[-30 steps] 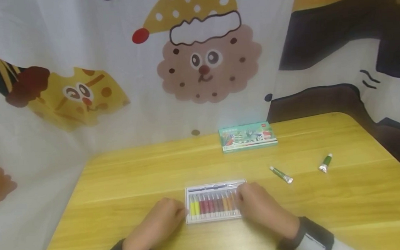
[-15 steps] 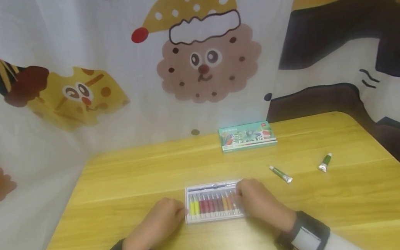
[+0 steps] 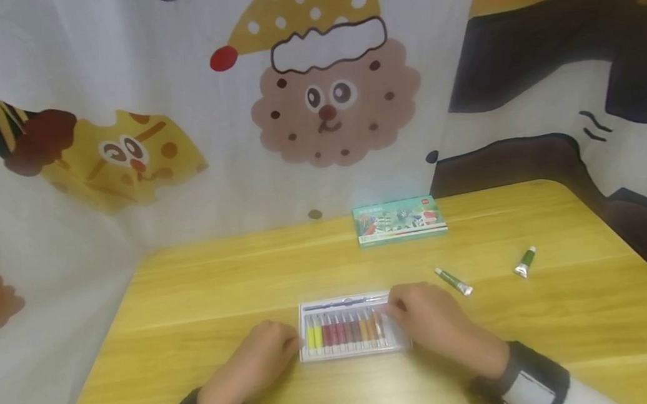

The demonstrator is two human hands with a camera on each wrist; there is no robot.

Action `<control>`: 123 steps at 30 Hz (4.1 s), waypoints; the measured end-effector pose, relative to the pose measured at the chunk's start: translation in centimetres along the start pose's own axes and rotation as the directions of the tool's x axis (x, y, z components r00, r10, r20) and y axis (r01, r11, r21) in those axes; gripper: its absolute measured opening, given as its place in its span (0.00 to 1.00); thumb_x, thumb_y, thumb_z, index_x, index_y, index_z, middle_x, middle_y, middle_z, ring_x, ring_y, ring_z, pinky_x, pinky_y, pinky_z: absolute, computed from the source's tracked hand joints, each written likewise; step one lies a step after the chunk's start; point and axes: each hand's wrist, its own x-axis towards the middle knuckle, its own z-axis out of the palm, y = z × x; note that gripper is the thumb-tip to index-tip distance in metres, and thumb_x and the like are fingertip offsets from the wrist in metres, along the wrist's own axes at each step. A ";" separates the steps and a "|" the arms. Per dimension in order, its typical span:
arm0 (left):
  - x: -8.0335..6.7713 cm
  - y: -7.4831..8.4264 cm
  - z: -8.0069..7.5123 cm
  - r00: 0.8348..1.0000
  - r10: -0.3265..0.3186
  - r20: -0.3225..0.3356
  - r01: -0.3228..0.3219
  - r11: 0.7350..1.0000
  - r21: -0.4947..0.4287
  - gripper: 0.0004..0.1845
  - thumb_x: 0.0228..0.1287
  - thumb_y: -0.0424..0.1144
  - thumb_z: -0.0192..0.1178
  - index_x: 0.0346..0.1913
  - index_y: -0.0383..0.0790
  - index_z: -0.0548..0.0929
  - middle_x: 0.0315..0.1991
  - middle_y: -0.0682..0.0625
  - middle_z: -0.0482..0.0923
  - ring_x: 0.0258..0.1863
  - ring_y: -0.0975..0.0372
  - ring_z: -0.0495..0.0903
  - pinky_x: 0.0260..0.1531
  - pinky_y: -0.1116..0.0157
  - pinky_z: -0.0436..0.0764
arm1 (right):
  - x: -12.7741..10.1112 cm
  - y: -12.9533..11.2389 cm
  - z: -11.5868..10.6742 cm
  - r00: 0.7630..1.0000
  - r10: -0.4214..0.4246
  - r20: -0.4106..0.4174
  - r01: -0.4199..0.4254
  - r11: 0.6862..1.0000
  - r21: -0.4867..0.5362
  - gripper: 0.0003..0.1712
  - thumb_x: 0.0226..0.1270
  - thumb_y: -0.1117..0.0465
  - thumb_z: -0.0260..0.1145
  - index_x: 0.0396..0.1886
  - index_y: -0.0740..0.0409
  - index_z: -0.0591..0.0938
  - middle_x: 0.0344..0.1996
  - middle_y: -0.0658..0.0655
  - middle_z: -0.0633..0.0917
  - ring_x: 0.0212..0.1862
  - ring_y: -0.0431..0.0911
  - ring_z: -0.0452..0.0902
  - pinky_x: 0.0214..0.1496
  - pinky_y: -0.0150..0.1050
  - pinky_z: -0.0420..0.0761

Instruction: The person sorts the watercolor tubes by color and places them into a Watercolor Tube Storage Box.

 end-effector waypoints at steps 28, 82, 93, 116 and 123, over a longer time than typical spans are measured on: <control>-0.1 -0.1 0.1 0.999 0.023 -0.025 -0.023 1.000 0.009 0.11 0.72 0.38 0.67 0.28 0.43 0.87 0.26 0.56 0.82 0.26 0.69 0.75 0.29 0.65 0.77 | 0.0 10.0 -3.6 0.997 0.011 -0.076 -0.032 0.958 -0.286 0.10 0.63 0.71 0.74 0.44 0.64 0.90 0.39 0.64 0.90 0.33 0.49 0.81 0.31 0.46 0.78; -0.1 -0.1 0.1 1.000 0.023 -0.010 -0.023 1.000 0.008 0.12 0.73 0.38 0.67 0.28 0.43 0.87 0.26 0.57 0.81 0.25 0.68 0.74 0.29 0.66 0.75 | -0.4 -1.0 2.2 0.990 0.142 0.001 -0.142 0.985 0.103 0.07 0.58 0.66 0.76 0.22 0.56 0.87 0.20 0.47 0.79 0.21 0.40 0.66 0.23 0.33 0.65; -0.1 -0.2 0.2 1.000 0.018 -0.009 -0.018 1.000 0.011 0.12 0.73 0.38 0.67 0.28 0.43 0.86 0.26 0.57 0.81 0.25 0.68 0.74 0.29 0.65 0.76 | 0.0 -1.8 2.6 0.984 0.177 0.001 -0.177 0.984 0.017 0.18 0.57 0.68 0.72 0.12 0.53 0.77 0.14 0.47 0.67 0.18 0.39 0.59 0.22 0.32 0.58; -0.1 -0.1 0.1 1.000 0.012 -0.003 -0.012 1.000 0.005 0.13 0.73 0.38 0.66 0.27 0.43 0.86 0.26 0.57 0.81 0.25 0.68 0.74 0.28 0.66 0.76 | -0.4 -0.6 1.9 0.984 0.143 0.111 -0.156 0.981 0.119 0.15 0.66 0.63 0.77 0.22 0.53 0.81 0.19 0.49 0.75 0.20 0.41 0.66 0.22 0.33 0.65; -0.1 -0.1 0.1 1.000 0.021 -0.010 -0.021 1.000 0.007 0.14 0.73 0.38 0.66 0.26 0.44 0.85 0.25 0.57 0.80 0.24 0.68 0.73 0.28 0.66 0.75 | -0.4 -0.4 2.3 0.985 0.141 0.098 -0.152 0.981 0.121 0.16 0.65 0.63 0.77 0.21 0.53 0.80 0.19 0.49 0.75 0.21 0.42 0.67 0.22 0.33 0.65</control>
